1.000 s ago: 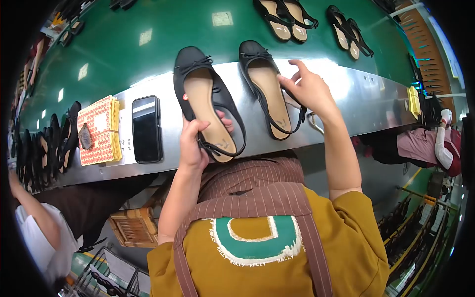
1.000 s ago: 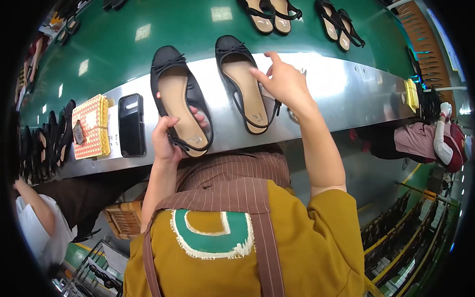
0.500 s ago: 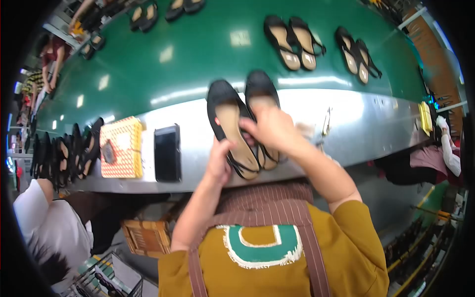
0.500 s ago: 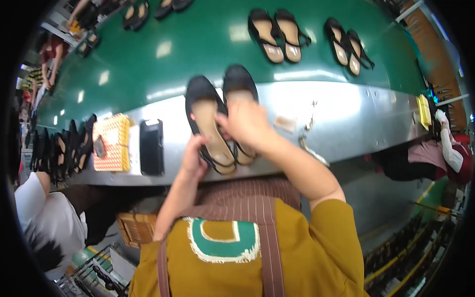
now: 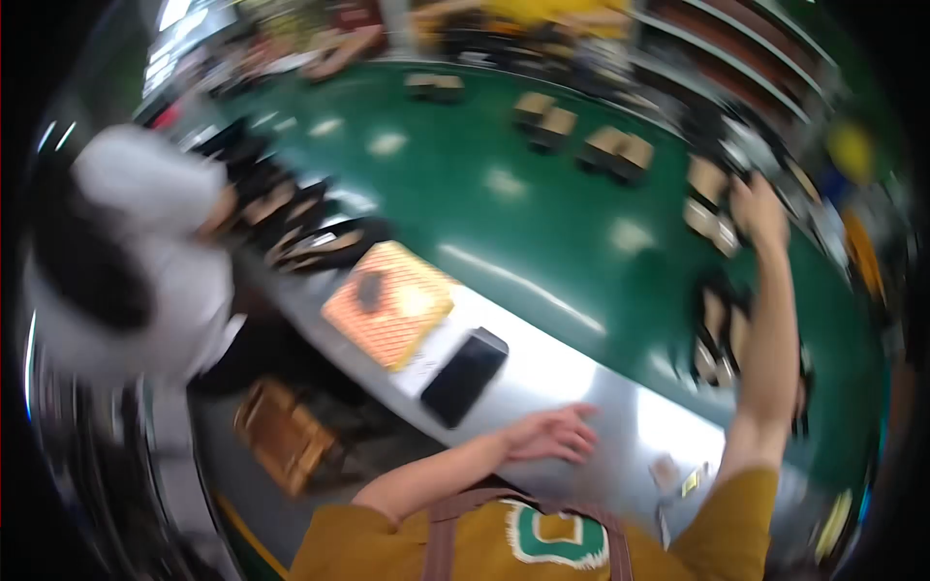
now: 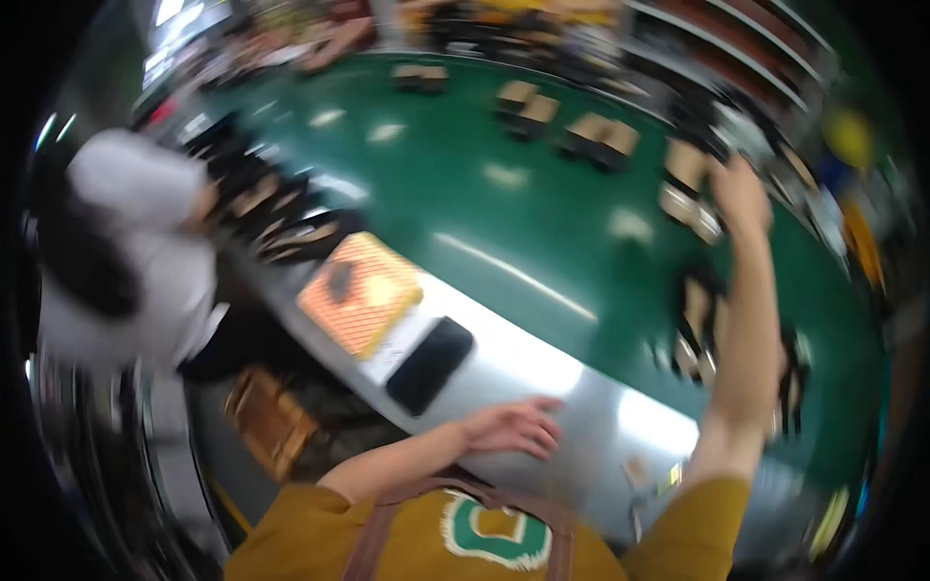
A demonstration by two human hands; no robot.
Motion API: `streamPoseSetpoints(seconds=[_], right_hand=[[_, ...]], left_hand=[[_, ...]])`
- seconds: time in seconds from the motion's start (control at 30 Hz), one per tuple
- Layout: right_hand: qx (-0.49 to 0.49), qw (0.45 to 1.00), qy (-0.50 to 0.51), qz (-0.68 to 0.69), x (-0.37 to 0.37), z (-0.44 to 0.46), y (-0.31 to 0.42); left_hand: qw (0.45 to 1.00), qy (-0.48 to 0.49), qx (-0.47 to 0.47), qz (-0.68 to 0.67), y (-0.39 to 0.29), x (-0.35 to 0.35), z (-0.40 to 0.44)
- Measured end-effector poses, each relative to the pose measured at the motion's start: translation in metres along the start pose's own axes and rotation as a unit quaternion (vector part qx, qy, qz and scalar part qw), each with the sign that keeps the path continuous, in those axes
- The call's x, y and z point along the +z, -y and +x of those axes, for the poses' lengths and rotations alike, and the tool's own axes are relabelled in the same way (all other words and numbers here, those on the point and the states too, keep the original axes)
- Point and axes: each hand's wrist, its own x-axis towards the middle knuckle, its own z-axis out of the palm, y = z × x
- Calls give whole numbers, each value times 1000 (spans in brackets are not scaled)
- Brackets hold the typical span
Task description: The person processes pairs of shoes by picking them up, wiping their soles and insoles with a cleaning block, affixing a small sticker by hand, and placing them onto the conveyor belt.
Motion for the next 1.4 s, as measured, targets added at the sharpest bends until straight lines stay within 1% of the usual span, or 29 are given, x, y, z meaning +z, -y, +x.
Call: streamPoseSetpoints(seconds=[0.03, 0.07, 0.1, 0.13, 0.17, 0.2, 0.27, 0.47, 0.53, 0.57, 0.6, 0.63, 0.67, 0.73, 0.77, 0.8, 0.83, 0.87, 0.93, 0.97, 1.0, 1.07, 1.1, 1.13, 1.2, 1.23, 1.3, 1.33, 1.4], right_hand=[[-95, 994, -16, 48, 21, 2, 1], [-223, 968, -4, 117, 65, -3, -4], [-254, 964, 14, 81, 69, -60, 31], [-341, 934, 28, 104, 99, -90, 27], [-343, 929, 129, 44, 101, -128, 38], [-291, 922, 255, 29, 114, -152, 35], [-254, 905, 323, 110, 127, -186, 21], [-280, 919, 253, 115, 97, -215, -32], [-279, 915, 273, 106, 104, -229, -54], [-257, 895, 310, 190, 121, -239, -68], [-275, 895, 351, 9, 67, -267, -24], [-282, 898, 338, 9, 75, -279, -30], [-293, 884, 364, -5, 86, -283, -38], [-261, 904, 338, -12, 109, -295, -43], [-214, 915, 320, 120, 120, -306, -42], [-163, 907, 297, 250, 125, -321, -35], [-136, 894, 291, 311, 122, -336, -19], [-139, 893, 293, 312, 130, -342, -16], [-122, 913, 232, 312, 137, -355, -7], [-86, 933, 210, 278, 131, -365, -1], [-89, 933, 210, 278, 132, -366, -3], [-114, 948, 174, 239, 140, -368, -8], [-123, 949, 168, 235, 139, -366, -10], [-127, 949, 171, 235, 140, -363, -12], [-147, 957, 169, 186, 141, -361, -13], [-152, 955, 171, 188, 140, -363, -11], [-153, 965, 136, 165, 137, -365, -8], [-157, 964, 137, 168, 139, -364, -10], [-150, 956, 167, 187, 141, -361, -14]], left_hand=[[999, 8, -8, -34, -3, -1, 1], [1000, -5, -17, -26, -1, -6, 3], [1000, -18, -9, -3, -2, -2, 3], [999, -28, -19, 17, -5, 2, 5], [998, -46, 30, 8, -6, -3, 5], [999, -35, 19, 6, -3, -7, 7], [1000, -15, -1, 3, 1, -11, 10], [1000, -22, -3, 17, 0, -3, 6], [999, -27, -1, 17, 0, -4, 8], [1000, -25, -4, 18, 0, -3, 7], [1000, -23, -7, 19, 0, -2, 7], [999, -25, -2, 20, 0, -3, 9], [999, -34, 3, 19, 2, -5, 12], [999, -43, 11, 17, 12, -9, 14], [995, -55, 66, 42, 19, -12, 16], [988, -68, 120, 67, 22, -13, 16], [980, -111, 151, 61, 23, 5, 4], [979, -114, 154, 62, 27, 6, 5], [934, -242, 221, 144, 40, 10, 11], [907, -277, 261, 182, 47, 14, 8], [906, -277, 264, 181, 51, 19, 3], [802, -336, 308, 386, 56, 33, -12], [697, -370, 356, 501, 60, 42, -20], [696, -373, 358, 499, 63, 42, -22], [614, -383, 406, 558, 70, 44, -29], [611, -388, 407, 557, 72, 47, -36], [640, -378, 358, 565, 76, 56, -46], [637, -381, 360, 565, 80, 55, -46], [629, -337, 388, 583, 86, 54, -47]])
